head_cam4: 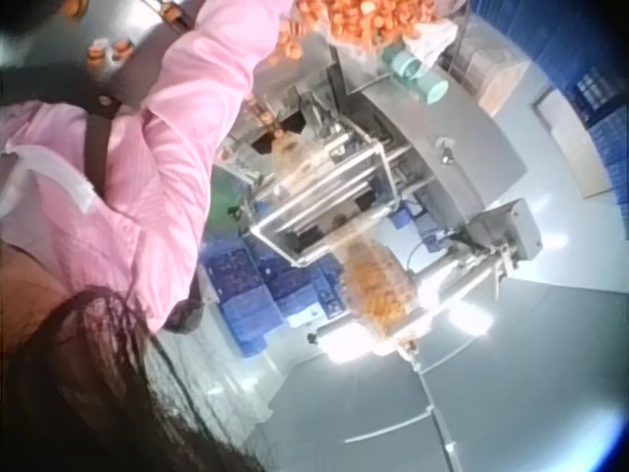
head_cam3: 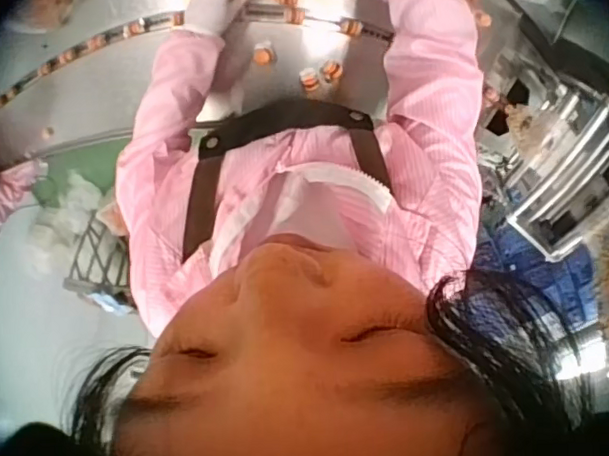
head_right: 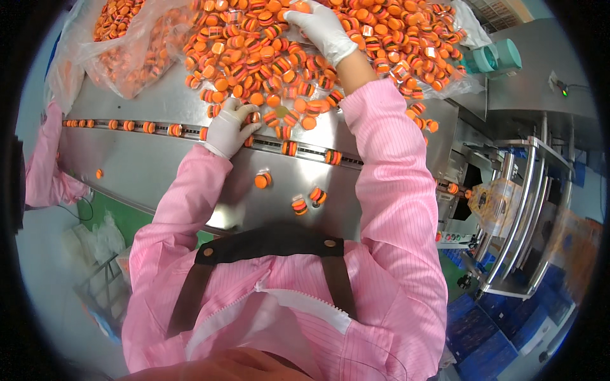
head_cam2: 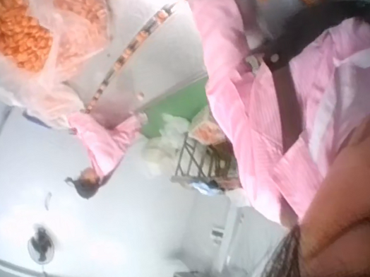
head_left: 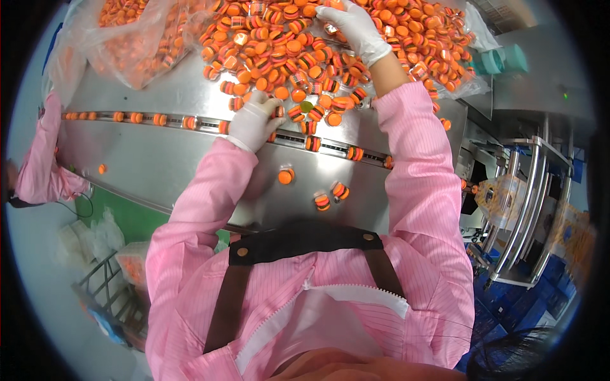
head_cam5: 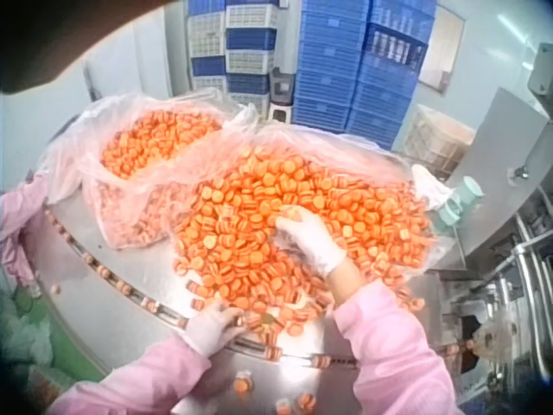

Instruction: The person stands at a stainless steel workstation in a factory, wearing a pink uniform and gloves. They pick up small, round, orange and black striped candies from a large pile and place them one by one onto a moving conveyor belt. Another worker is visible in the background performing a similar task.

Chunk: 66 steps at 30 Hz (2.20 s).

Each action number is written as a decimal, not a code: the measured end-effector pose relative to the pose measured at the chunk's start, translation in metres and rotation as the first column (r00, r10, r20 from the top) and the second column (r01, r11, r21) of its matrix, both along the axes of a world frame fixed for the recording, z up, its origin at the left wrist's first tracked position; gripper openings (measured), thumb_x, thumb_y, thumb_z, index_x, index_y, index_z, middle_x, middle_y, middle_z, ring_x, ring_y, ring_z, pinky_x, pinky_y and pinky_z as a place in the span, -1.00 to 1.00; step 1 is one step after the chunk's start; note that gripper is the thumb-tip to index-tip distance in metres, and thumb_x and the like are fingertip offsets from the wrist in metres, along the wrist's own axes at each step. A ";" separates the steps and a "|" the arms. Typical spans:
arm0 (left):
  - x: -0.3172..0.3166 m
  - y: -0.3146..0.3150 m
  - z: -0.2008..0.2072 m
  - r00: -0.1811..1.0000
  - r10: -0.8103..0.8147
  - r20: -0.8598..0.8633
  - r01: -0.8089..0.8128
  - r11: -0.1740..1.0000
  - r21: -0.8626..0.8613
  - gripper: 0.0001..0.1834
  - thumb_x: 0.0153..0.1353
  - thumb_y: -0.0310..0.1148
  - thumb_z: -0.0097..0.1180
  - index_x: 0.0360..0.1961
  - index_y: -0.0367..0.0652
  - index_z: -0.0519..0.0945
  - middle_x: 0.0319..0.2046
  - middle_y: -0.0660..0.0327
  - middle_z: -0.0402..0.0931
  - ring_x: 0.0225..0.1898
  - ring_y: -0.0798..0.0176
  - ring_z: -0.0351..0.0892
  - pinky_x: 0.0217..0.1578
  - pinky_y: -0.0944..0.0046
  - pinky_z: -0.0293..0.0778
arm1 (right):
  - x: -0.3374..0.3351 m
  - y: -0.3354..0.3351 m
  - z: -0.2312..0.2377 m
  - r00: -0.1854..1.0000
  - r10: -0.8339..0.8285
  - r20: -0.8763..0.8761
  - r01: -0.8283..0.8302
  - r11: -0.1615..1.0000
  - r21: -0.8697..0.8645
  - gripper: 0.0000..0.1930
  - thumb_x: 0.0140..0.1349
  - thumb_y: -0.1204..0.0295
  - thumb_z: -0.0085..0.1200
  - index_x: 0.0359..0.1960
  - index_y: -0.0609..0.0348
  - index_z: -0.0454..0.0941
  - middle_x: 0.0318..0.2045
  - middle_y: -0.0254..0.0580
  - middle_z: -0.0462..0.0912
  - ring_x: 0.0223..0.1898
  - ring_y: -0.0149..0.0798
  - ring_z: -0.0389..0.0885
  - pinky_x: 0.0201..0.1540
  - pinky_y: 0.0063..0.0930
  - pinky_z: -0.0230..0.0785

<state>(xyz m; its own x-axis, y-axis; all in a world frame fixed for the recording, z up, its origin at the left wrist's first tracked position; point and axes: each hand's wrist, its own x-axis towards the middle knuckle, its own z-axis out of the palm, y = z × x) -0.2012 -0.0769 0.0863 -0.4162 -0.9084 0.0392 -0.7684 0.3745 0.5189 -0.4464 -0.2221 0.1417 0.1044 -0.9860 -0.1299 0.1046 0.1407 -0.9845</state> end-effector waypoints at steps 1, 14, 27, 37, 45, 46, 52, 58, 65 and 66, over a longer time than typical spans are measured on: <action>0.002 0.001 0.000 0.998 0.026 -0.050 -0.026 1.000 -0.010 -0.59 -0.01 -0.25 0.36 -0.09 -0.02 0.59 -0.25 0.11 0.40 -0.21 0.02 0.52 -0.22 0.12 0.49 | -0.003 0.009 0.008 0.997 -0.052 0.057 0.054 0.998 -0.040 -0.74 0.18 0.43 0.16 -0.10 0.16 0.50 -0.48 -0.44 0.51 -0.53 -0.52 0.41 -0.48 -0.61 0.30; 0.070 0.087 0.005 0.749 0.392 -0.534 -0.150 0.886 0.439 -0.57 0.12 -0.59 0.18 0.07 -0.22 0.58 -0.28 0.30 0.45 -0.38 0.46 0.47 -0.35 0.45 0.49 | -0.054 0.223 -0.014 0.926 -0.096 0.364 0.034 0.984 0.174 -0.56 0.32 0.44 -0.03 0.23 0.28 0.31 -0.10 -0.15 0.53 -0.08 -0.26 0.56 0.08 -0.34 0.42; 0.094 0.129 -0.043 0.526 0.514 -0.678 -0.115 0.832 0.542 -0.64 0.30 -0.44 0.06 0.12 -0.24 0.50 -0.21 0.30 0.38 -0.36 0.49 0.41 -0.29 0.49 0.42 | -0.010 0.321 -0.044 0.591 0.026 -0.807 -0.253 0.955 -0.154 -0.56 0.10 0.25 0.22 -0.02 0.22 0.51 -0.20 -0.04 0.54 -0.06 -0.02 0.49 0.05 -0.28 0.33; 0.092 0.136 -0.048 0.655 0.436 -0.617 -0.220 0.891 0.396 -0.72 0.26 -0.42 0.11 0.00 -0.18 0.59 -0.21 0.20 0.49 -0.24 0.33 0.51 -0.17 0.38 0.44 | 0.041 0.167 -0.016 0.162 -0.161 -0.974 -0.339 0.918 -0.208 -0.80 0.15 0.26 0.11 -0.33 0.05 0.70 -0.23 -0.03 0.59 -0.06 -0.05 0.53 -0.03 -0.19 0.41; 0.094 0.138 -0.050 0.790 0.324 -0.520 -0.245 0.945 0.217 -0.73 0.19 -0.42 0.15 -0.07 -0.16 0.61 -0.19 0.06 0.55 -0.13 0.08 0.56 -0.05 0.24 0.45 | 0.064 0.137 -0.031 -0.165 0.018 -0.986 -0.329 0.942 0.072 -0.64 0.08 0.04 0.17 -0.20 -0.03 0.72 -0.08 -0.05 0.54 0.05 0.00 0.45 0.07 -0.13 0.33; 0.094 0.137 -0.049 0.796 0.333 -0.506 -0.249 0.941 0.229 -0.73 0.19 -0.41 0.15 -0.07 -0.17 0.61 -0.19 0.06 0.55 -0.13 0.07 0.56 -0.06 0.24 0.45 | 0.064 0.138 -0.033 -0.173 -0.013 -0.985 -0.345 0.938 0.048 -0.64 0.08 0.05 0.18 -0.20 -0.03 0.71 -0.08 -0.06 0.54 0.04 0.01 0.44 0.08 -0.13 0.32; 0.095 0.138 -0.051 0.802 0.330 -0.498 -0.252 0.943 0.219 -0.72 0.20 -0.42 0.15 -0.05 -0.17 0.61 -0.19 0.06 0.54 -0.15 0.08 0.56 -0.07 0.24 0.46 | 0.065 0.139 -0.035 -0.169 -0.021 -0.985 -0.379 0.924 0.046 -0.64 0.08 0.12 0.19 -0.16 0.02 0.67 -0.07 -0.07 0.51 0.04 -0.03 0.41 0.08 -0.13 0.27; 0.100 0.125 -0.058 0.561 0.451 -0.694 -0.296 0.892 0.342 -0.72 0.26 -0.47 0.07 -0.01 -0.18 0.60 -0.09 0.19 0.39 -0.17 0.34 0.51 -0.19 0.40 0.49 | 0.043 0.155 -0.026 0.217 -0.314 -0.924 -0.257 0.895 -0.365 -0.75 0.07 0.24 0.23 -0.32 0.13 0.58 -0.22 -0.12 0.55 -0.07 -0.06 0.47 -0.02 -0.13 0.30; 0.147 0.035 -0.047 0.479 0.644 -0.596 -0.403 0.765 0.502 -0.74 0.32 -0.38 0.05 0.00 -0.21 0.53 -0.38 0.30 0.54 -0.44 0.46 0.52 -0.40 0.48 0.47 | 0.002 0.245 -0.036 0.827 -0.234 -0.511 0.059 0.941 -0.334 -0.81 0.16 0.38 0.22 -0.36 0.24 0.50 -0.53 -0.31 0.48 -0.48 -0.47 0.42 -0.39 -0.55 0.31; 0.148 0.023 -0.053 0.484 0.639 -0.598 -0.388 0.769 0.508 -0.75 0.31 -0.38 0.07 -0.02 -0.21 0.53 -0.39 0.30 0.55 -0.46 0.46 0.52 -0.42 0.49 0.46 | -0.003 0.260 -0.043 0.850 -0.244 -0.466 0.107 0.948 -0.301 -0.81 0.17 0.40 0.22 -0.36 0.24 0.49 -0.53 -0.35 0.47 -0.48 -0.50 0.40 -0.38 -0.58 0.30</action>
